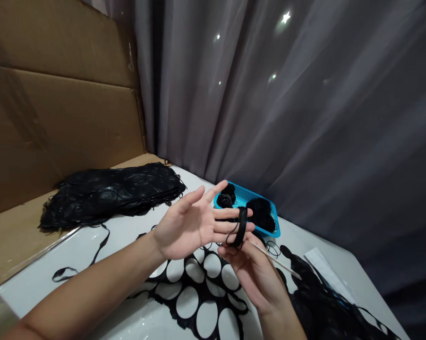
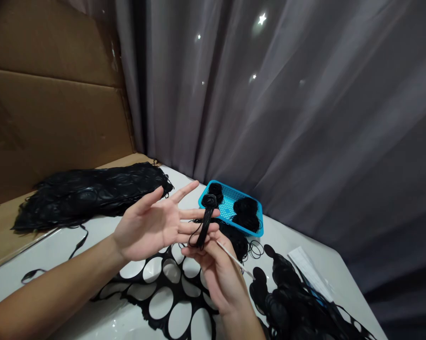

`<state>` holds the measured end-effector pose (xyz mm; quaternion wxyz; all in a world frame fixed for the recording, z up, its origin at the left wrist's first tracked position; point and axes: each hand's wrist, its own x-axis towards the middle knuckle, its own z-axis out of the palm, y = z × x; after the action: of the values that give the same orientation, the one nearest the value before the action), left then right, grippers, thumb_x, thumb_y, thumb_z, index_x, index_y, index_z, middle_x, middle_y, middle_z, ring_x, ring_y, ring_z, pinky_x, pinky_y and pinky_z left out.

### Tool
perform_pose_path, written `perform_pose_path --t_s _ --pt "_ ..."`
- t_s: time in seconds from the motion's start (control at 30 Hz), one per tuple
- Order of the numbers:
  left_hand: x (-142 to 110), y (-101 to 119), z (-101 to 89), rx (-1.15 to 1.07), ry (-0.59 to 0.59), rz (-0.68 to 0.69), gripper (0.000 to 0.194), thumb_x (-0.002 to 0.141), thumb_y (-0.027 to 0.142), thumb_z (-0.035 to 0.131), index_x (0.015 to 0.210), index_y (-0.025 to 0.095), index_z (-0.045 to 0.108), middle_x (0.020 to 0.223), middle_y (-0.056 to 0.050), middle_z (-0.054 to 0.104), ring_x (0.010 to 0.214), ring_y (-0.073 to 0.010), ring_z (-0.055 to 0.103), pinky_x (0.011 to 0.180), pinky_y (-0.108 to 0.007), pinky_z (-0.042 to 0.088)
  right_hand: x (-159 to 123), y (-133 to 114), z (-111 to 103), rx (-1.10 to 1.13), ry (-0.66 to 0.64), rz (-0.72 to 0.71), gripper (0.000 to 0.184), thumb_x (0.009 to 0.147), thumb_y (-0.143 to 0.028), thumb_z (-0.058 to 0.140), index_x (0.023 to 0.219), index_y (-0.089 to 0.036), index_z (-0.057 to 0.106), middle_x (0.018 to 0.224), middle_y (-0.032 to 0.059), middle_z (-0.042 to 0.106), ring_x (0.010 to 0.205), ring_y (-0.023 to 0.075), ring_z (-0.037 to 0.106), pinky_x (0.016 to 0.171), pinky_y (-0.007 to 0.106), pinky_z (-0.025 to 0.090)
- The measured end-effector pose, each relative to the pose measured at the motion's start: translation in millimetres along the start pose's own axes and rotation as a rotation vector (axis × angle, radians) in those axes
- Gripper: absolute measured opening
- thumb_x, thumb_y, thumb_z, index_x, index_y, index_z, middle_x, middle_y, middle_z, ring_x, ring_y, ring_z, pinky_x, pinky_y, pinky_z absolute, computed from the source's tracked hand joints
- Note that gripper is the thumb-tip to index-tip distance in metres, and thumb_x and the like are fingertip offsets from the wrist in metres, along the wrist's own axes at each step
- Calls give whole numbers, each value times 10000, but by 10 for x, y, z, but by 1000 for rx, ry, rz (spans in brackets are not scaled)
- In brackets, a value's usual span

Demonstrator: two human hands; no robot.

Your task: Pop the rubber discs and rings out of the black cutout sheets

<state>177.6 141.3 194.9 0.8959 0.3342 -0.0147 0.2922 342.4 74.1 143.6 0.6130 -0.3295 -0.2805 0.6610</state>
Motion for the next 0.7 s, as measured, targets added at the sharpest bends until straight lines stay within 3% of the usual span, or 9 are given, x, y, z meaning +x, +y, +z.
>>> perform_pose_path --t_s 0.1,0.2,0.27,0.4,0.47,0.57,0.7 --pt "-7 -19 -34 64 10 -15 814 908 496 665 1547 262 218 1135 -141 668 962 -267 684 901 -390 434 3 -19 15 -19 -7 -38 186 771 -295 815 892 -214 700 797 1 680 754 162 645 760 301 566" --pt "18 -73 -109 187 101 0 710 817 251 800 1430 199 445 961 -68 674 787 -161 647 745 -251 435 -19 -102 15 -32 33 -124 177 787 -244 793 775 -222 618 803 -19 636 821 150 622 830 282 530" --pt "59 -122 -186 188 221 26 601 768 138 810 1310 164 552 838 -19 640 726 -123 614 708 -216 422 -46 -171 9 -32 65 -182 271 780 -209 796 706 -219 535 809 -29 609 874 146 618 889 288 507" --pt "155 -208 -363 83 358 9 418 779 159 773 1163 138 611 651 48 512 598 -89 534 656 -207 417 -57 -225 -13 -143 98 -231 412 755 -204 818 664 -220 416 772 -41 576 873 147 620 885 283 488" --pt "185 -222 -436 212 379 0 405 801 219 759 1168 162 598 671 44 519 639 -103 557 688 -224 429 -17 -201 -49 -268 117 -256 455 749 -251 826 659 -223 381 774 -35 585 854 158 627 846 285 489" --pt "203 -182 -513 615 404 5 375 831 334 736 1152 201 595 853 -14 617 867 -176 616 813 -302 452 72 -159 -174 -536 147 -312 466 785 -344 788 668 -230 351 787 -17 594 851 190 640 783 301 483" --pt "179 -7 -550 960 387 75 303 816 348 744 1071 218 644 1137 -60 625 1184 -253 526 995 -383 402 167 -164 -467 -1043 106 -273 443 812 -342 713 664 -238 309 681 -43 508 664 148 522 629 271 402"
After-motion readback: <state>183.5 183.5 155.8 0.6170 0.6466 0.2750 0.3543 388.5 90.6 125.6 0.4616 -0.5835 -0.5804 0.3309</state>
